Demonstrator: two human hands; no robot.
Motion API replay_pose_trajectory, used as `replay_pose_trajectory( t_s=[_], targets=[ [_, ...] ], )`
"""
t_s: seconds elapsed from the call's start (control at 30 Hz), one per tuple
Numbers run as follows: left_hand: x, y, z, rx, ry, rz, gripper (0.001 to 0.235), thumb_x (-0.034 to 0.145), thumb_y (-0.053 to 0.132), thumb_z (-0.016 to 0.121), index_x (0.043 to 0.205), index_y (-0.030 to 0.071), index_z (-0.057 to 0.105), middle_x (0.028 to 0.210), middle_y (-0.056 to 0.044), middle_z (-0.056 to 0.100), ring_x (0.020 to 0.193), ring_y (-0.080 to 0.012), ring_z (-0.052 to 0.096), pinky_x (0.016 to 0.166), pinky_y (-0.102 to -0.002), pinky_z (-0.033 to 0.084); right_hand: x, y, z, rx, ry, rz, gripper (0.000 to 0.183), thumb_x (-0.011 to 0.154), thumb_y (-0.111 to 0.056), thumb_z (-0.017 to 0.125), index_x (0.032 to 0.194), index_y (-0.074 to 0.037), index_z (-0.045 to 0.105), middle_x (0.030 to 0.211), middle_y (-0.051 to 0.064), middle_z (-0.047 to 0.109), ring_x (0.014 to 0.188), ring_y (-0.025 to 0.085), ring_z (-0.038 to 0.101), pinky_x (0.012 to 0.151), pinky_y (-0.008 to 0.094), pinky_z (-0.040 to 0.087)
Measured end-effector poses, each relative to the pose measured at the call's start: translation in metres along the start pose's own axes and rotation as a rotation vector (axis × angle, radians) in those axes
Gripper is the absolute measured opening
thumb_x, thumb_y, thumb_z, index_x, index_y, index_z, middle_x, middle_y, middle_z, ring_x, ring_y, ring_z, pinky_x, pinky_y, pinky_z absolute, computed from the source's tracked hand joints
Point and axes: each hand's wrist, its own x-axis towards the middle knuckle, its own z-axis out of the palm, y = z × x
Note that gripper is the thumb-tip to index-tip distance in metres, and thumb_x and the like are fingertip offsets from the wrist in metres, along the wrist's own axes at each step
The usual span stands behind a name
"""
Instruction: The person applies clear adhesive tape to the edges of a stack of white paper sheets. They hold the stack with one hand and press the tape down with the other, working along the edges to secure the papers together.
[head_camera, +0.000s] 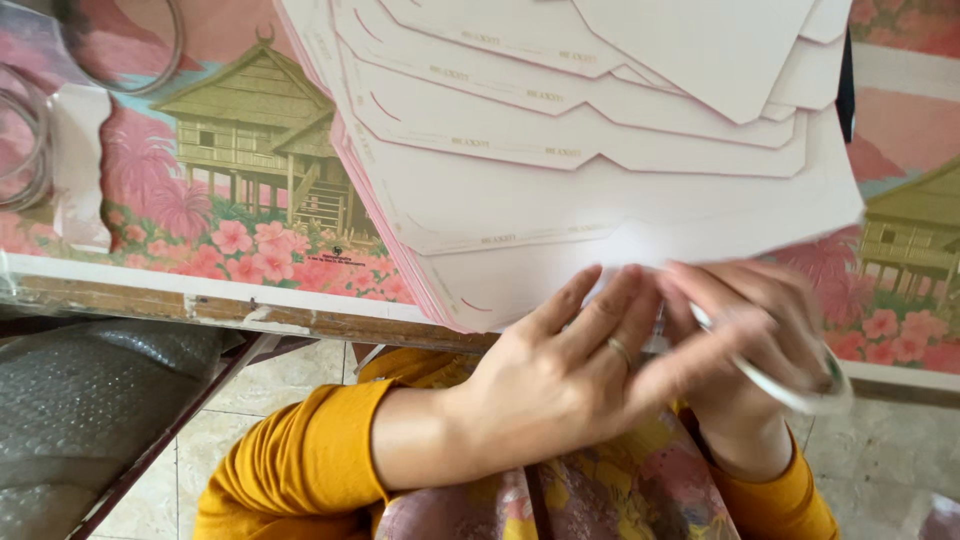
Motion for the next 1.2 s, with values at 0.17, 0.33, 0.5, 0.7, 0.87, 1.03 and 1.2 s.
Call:
replay_pose_trajectory(
  t_s=[0.17, 0.33, 0.5, 0.7, 0.87, 1.03, 1.2],
  targets=[
    [0.006, -0.034, -0.017, -0.052, 0.037, -0.110, 0.028, 0.106, 0.013, 0.052, 0.134, 0.013, 0.052, 0.101, -0.002, 0.067, 0.094, -0.0149, 0.069, 0.093, -0.030, 0.060, -0.003, 0.015, 0.013, 0.218, 0.052, -0.072, 0.027, 0.100, -0.008, 0.046, 0.110, 0.013, 0.059, 0.101, 0.028, 0.065, 0.093, 0.040, 0.064, 0.082, 0.049, 0.055],
    [-0.004, -0.025, -0.006, 0.077, -0.054, -0.201, 0.031, 0.103, 0.018, 0.048, 0.129, 0.005, 0.056, 0.111, -0.008, 0.064, 0.109, -0.0230, 0.064, 0.098, -0.035, 0.052, -0.014, 0.010, 0.015, 0.178, -0.032, 0.034, 0.021, 0.101, -0.002, 0.049, 0.113, 0.011, 0.060, 0.104, 0.027, 0.066, 0.095, 0.041, 0.064, 0.087, 0.047, 0.053],
    [-0.005, -0.019, 0.004, 0.207, -0.202, -0.174, 0.035, 0.102, 0.020, 0.046, 0.137, 0.014, 0.048, 0.116, -0.010, 0.050, 0.116, -0.0273, 0.053, 0.102, -0.040, 0.047, -0.019, -0.008, 0.019, 0.275, 0.048, -0.153, 0.007, 0.088, 0.008, 0.059, 0.095, 0.009, 0.059, 0.082, 0.019, 0.063, 0.071, 0.029, 0.058, 0.063, 0.039, 0.052],
    [-0.037, -0.060, -0.054, -0.220, 0.132, -0.153, 0.031, 0.100, 0.008, 0.036, 0.118, 0.004, 0.061, 0.097, -0.007, 0.069, 0.085, -0.0153, 0.069, 0.083, -0.032, 0.059, 0.004, -0.034, 0.007, 0.553, -0.187, 0.422, 0.015, 0.095, 0.001, 0.049, 0.103, 0.009, 0.059, 0.079, 0.015, 0.063, 0.073, 0.024, 0.059, 0.076, 0.034, 0.047],
    [-0.075, -0.068, -0.036, -0.352, 0.175, 0.026, 0.029, 0.098, 0.019, 0.066, 0.122, 0.012, 0.050, 0.114, -0.015, 0.066, 0.103, -0.0273, 0.073, 0.094, -0.041, 0.060, 0.016, -0.049, 0.018, 0.604, -0.254, 0.423, 0.015, 0.093, -0.002, 0.050, 0.100, 0.006, 0.061, 0.080, 0.012, 0.065, 0.074, 0.021, 0.061, 0.071, 0.029, 0.048],
    [-0.073, -0.067, -0.029, -0.298, 0.086, 0.083, 0.028, 0.102, 0.018, 0.059, 0.127, 0.024, 0.047, 0.119, -0.005, 0.067, 0.111, -0.0213, 0.068, 0.096, -0.042, 0.050, 0.016, -0.041, 0.023, 0.525, -0.252, 0.202, 0.014, 0.091, 0.000, 0.054, 0.100, 0.007, 0.062, 0.084, 0.014, 0.067, 0.070, 0.025, 0.062, 0.068, 0.034, 0.049],
    [-0.073, -0.065, -0.029, -0.436, 0.070, -0.070, 0.024, 0.099, 0.007, 0.040, 0.120, 0.003, 0.048, 0.109, -0.007, 0.071, 0.108, -0.0214, 0.068, 0.100, -0.049, 0.043, -0.013, 0.002, 0.013, 0.108, -0.023, 0.098, 0.006, 0.099, 0.007, 0.063, 0.102, 0.012, 0.066, 0.095, 0.023, 0.066, 0.084, 0.035, 0.061, 0.077, 0.045, 0.051]
  ],
)
